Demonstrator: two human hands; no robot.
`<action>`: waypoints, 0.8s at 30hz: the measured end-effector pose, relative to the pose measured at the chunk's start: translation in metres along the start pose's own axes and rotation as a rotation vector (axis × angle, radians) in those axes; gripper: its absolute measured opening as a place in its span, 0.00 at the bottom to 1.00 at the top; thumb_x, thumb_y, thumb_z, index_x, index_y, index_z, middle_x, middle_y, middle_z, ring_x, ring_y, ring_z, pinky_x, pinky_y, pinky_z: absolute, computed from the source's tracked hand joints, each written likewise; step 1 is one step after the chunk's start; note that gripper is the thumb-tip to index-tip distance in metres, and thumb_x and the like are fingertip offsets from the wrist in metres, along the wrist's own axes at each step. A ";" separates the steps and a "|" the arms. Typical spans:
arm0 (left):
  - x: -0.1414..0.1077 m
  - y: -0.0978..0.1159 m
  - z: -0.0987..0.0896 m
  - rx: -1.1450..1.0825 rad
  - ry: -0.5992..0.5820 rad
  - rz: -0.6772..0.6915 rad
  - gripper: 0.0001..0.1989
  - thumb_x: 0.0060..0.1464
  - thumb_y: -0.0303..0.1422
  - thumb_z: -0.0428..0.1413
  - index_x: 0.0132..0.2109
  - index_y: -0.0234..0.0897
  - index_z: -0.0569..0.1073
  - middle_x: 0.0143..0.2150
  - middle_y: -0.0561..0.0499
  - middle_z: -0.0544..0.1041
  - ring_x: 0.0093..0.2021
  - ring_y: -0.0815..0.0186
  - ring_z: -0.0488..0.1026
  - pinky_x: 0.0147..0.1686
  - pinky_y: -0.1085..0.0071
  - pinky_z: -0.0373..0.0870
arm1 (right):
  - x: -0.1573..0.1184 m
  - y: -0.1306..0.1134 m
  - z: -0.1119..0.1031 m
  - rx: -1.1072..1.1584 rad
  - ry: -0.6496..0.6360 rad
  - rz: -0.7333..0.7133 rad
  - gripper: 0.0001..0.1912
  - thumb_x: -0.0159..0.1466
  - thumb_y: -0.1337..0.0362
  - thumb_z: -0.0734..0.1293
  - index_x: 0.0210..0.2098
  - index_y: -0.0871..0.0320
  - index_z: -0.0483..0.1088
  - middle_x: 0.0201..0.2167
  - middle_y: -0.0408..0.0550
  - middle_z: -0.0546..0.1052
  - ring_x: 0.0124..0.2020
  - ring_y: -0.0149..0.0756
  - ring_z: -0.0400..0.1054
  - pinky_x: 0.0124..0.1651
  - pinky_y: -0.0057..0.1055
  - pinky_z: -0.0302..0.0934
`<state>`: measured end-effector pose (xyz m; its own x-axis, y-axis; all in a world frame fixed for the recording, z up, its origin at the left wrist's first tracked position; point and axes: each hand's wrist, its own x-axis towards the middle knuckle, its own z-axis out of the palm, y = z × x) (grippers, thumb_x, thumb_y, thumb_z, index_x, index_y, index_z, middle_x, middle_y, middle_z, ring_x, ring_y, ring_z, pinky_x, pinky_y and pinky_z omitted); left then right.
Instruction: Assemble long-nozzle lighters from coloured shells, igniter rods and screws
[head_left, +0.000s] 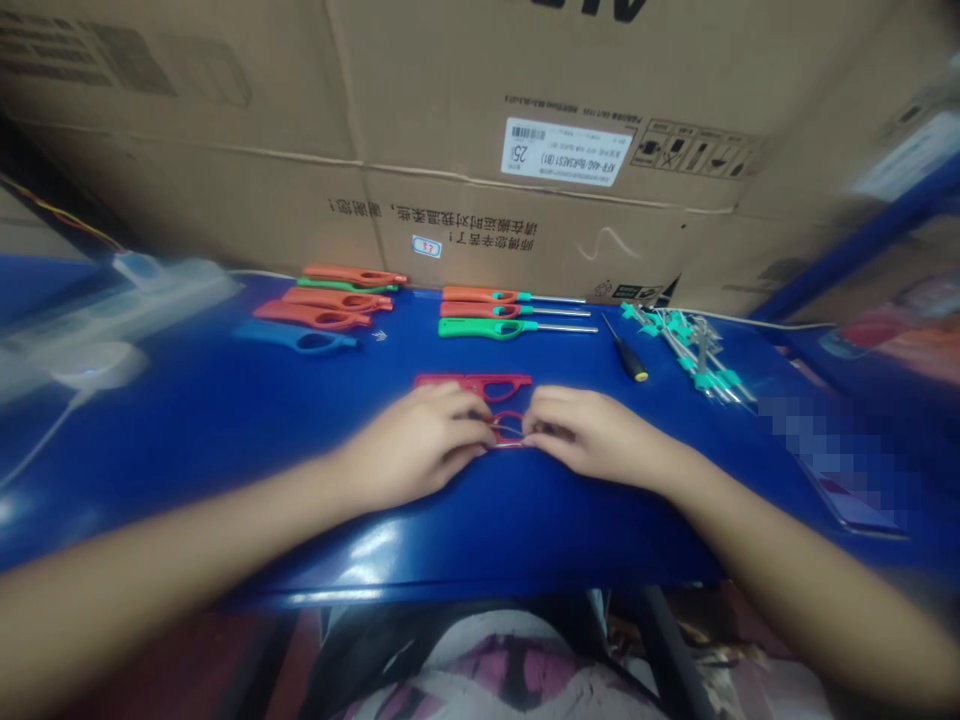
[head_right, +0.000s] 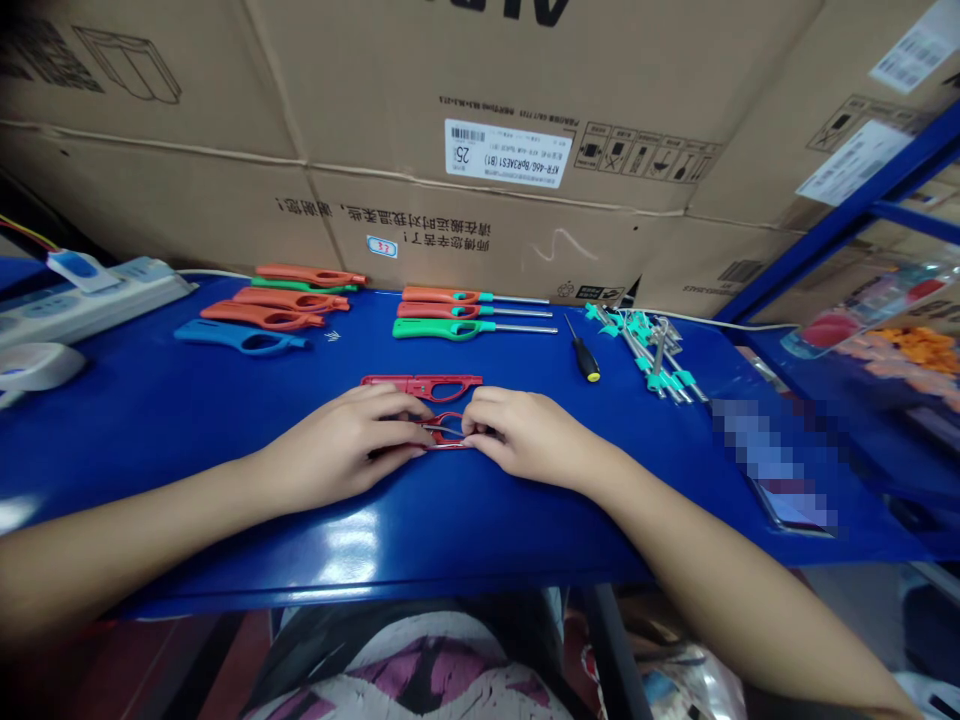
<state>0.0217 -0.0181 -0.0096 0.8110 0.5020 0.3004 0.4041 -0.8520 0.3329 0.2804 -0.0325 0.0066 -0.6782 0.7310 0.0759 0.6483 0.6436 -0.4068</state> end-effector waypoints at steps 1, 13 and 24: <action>0.000 0.000 0.000 0.000 -0.002 -0.003 0.11 0.66 0.30 0.53 0.48 0.42 0.79 0.50 0.47 0.78 0.51 0.58 0.73 0.52 0.60 0.69 | 0.000 0.000 0.000 0.001 0.003 0.001 0.03 0.68 0.67 0.66 0.38 0.57 0.72 0.37 0.46 0.74 0.36 0.33 0.68 0.38 0.29 0.58; -0.001 -0.002 0.004 -0.014 0.038 0.007 0.11 0.65 0.30 0.55 0.49 0.44 0.80 0.51 0.47 0.79 0.52 0.58 0.74 0.53 0.59 0.70 | 0.001 -0.002 0.005 -0.075 0.015 0.020 0.05 0.69 0.65 0.65 0.37 0.58 0.72 0.36 0.45 0.74 0.34 0.32 0.67 0.36 0.28 0.57; 0.000 -0.002 0.003 0.012 0.076 0.040 0.11 0.65 0.30 0.55 0.49 0.45 0.81 0.50 0.46 0.80 0.51 0.58 0.76 0.51 0.59 0.72 | 0.002 -0.007 0.007 -0.131 0.030 0.025 0.04 0.69 0.65 0.65 0.39 0.56 0.73 0.38 0.46 0.76 0.34 0.32 0.68 0.34 0.28 0.55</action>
<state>0.0226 -0.0173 -0.0131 0.7926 0.4766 0.3804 0.3770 -0.8733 0.3087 0.2720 -0.0375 0.0030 -0.6519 0.7523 0.0953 0.7057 0.6479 -0.2867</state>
